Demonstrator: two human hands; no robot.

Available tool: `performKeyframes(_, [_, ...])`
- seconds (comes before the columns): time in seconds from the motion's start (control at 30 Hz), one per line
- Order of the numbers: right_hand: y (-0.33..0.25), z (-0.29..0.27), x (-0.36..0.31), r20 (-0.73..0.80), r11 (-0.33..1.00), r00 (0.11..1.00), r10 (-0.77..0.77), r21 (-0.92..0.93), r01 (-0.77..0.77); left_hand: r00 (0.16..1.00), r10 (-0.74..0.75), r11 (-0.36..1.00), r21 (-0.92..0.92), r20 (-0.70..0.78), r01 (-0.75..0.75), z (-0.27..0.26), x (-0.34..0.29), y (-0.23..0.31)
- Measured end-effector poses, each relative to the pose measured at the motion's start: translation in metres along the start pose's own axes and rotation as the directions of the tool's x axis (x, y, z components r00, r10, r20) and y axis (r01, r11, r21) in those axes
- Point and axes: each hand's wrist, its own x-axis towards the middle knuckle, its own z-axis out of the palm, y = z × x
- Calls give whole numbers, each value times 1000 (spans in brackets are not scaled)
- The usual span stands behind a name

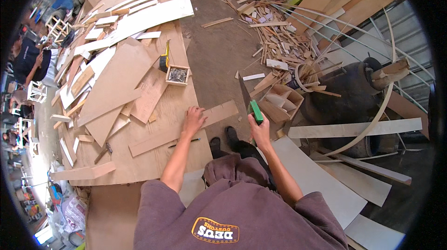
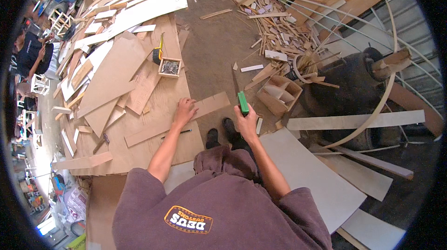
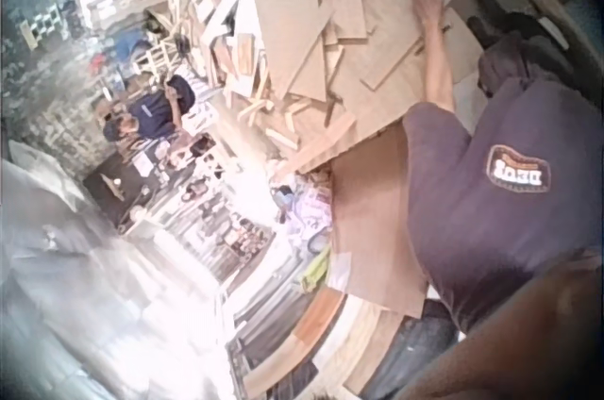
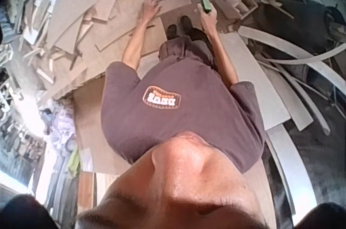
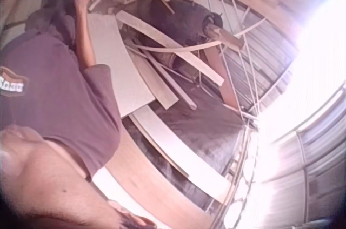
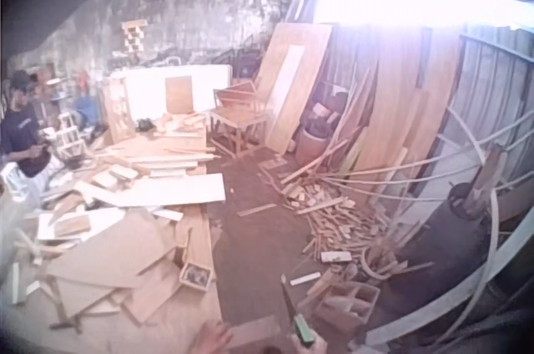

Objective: The person saws a rectangular piece of wood with a manual hand saw. The person holds the wood steady with one hand while moving the saw back and forth with the other.

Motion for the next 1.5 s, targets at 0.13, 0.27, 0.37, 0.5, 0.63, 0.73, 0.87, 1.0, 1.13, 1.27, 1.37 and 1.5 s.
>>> performKeyframes(0.13, [-19,10,-15,35,992,994,108,59,-110,999,4,999,44,-48,-2,-7,-27,-15])
performKeyframes(0.27, [-33,16,-21,60,981,986,159,103,-164,991,-45,999,30,129,41,-17,-34,-7])
performKeyframes(0.37, [-38,27,-19,133,983,981,141,99,-155,987,-39,999,-19,153,43,-17,-26,-10])
performKeyframes(0.5, [-43,37,-18,178,982,973,146,92,-165,992,-6,999,-31,127,10,-2,-15,-2])
performKeyframes(0.63, [-42,42,-17,224,980,957,185,24,-196,992,-13,998,-57,125,20,11,-6,15])
performKeyframes(0.73, [-52,40,-16,262,966,932,251,-8,-258,995,-64,996,-51,74,68,16,0,17])
performKeyframes(0.87, [-55,51,-13,303,972,924,234,-80,-220,994,113,988,106,2,-113,18,5,-11])
performKeyframes(1.0, [-64,71,-22,352,951,924,149,-308,-36,956,284,946,139,78,-292,28,10,-24])
performKeyframes(1.13, [-55,82,-23,353,943,923,150,-333,-25,916,332,920,137,225,-368,39,10,-26])
performKeyframes(1.27, [-62,92,-21,354,927,901,252,-355,-120,911,331,912,167,245,-376,35,6,-27])
performKeyframes(1.37, [-77,96,-26,326,937,912,251,-319,-144,917,312,918,170,251,-359,28,7,-25])
performKeyframes(1.5, [-75,99,-22,287,933,921,263,-318,-167,928,304,938,101,214,-331,25,12,-19])
